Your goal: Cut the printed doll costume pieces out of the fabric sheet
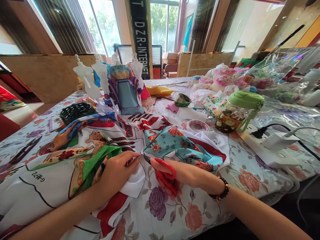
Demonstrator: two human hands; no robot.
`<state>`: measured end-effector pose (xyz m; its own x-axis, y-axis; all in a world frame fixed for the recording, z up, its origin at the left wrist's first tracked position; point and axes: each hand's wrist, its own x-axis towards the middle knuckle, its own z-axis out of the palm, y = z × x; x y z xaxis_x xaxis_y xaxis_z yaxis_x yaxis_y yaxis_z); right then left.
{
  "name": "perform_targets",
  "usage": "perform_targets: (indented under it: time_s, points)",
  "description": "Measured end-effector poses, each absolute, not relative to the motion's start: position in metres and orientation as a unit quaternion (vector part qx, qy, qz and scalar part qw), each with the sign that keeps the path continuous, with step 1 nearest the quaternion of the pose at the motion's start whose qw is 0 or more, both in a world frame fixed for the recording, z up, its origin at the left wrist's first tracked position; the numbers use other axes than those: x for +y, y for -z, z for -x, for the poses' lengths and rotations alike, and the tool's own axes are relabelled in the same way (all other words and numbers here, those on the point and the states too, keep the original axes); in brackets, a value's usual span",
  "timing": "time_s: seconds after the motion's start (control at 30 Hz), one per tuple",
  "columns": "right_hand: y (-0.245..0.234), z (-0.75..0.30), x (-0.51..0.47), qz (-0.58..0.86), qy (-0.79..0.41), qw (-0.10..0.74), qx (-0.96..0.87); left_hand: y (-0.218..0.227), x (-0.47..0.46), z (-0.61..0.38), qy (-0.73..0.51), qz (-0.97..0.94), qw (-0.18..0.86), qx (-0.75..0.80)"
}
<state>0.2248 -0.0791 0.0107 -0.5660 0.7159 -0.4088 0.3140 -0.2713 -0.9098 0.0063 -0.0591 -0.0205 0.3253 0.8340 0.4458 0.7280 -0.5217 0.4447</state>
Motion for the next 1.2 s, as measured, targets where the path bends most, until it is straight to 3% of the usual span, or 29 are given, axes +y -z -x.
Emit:
perform_targets:
  time_s: [0.1,0.47,0.7,0.97,1.2]
  points:
    - [-0.003,-0.221,-0.078,0.399,-0.676,0.096,-0.611,0.024,-0.059,-0.005,-0.368,-0.810,0.036,0.455]
    - [0.008,-0.207,-0.083,0.368,-0.685,0.165,-0.606,0.024,-0.061,-0.004,-0.425,-0.822,-0.100,0.366]
    - [0.007,-0.209,-0.086,0.372,-0.615,0.203,-0.665,0.022,-0.063,-0.003,-0.424,-0.822,-0.117,0.361]
    - [0.010,-0.213,-0.081,0.404,-0.612,0.177,-0.657,0.020,-0.065,-0.003,-0.429,-0.819,-0.113,0.365]
    - [0.010,-0.211,-0.084,0.417,-0.581,0.211,-0.666,0.018,-0.064,-0.003,-0.440,-0.816,-0.100,0.362]
